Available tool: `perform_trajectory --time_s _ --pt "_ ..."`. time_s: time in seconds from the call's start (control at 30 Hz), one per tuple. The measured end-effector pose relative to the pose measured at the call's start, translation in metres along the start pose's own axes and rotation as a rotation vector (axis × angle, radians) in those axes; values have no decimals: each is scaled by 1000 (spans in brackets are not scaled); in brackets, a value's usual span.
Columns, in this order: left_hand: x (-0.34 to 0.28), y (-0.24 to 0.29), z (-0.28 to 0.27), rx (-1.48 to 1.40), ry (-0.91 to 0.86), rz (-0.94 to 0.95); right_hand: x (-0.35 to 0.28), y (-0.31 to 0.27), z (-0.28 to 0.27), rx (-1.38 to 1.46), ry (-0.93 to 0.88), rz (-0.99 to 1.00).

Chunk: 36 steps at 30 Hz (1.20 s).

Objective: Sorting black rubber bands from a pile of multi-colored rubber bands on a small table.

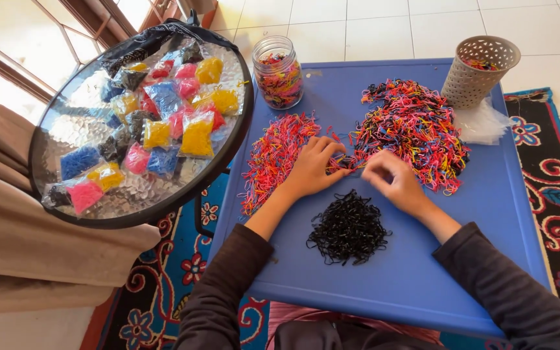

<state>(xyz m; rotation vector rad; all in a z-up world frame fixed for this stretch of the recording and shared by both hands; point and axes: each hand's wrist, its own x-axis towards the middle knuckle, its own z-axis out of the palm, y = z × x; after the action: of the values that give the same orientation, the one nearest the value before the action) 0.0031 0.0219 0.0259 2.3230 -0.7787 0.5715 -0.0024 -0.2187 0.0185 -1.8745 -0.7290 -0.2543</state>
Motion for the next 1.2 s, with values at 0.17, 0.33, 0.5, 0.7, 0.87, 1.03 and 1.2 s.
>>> perform_trajectory --time_s 0.17,0.33,0.5,0.7,0.87,1.03,1.2 --pt "-2 -15 15 66 7 31 1 -16 2 88 -135 -21" --pt "-2 -20 20 74 25 36 9 10 3 -26 27 63" --pt "0 -23 25 31 42 76 19 21 12 -212 85 0" --pt "1 -22 25 26 44 84 21 26 17 -315 24 -27" --pt "-1 -22 25 -3 42 62 20 34 12 -168 112 61" --pt "-1 -20 23 -18 56 53 21 20 12 -101 163 50" --pt "-1 -17 24 -9 63 77 20 13 15 -274 66 -124"
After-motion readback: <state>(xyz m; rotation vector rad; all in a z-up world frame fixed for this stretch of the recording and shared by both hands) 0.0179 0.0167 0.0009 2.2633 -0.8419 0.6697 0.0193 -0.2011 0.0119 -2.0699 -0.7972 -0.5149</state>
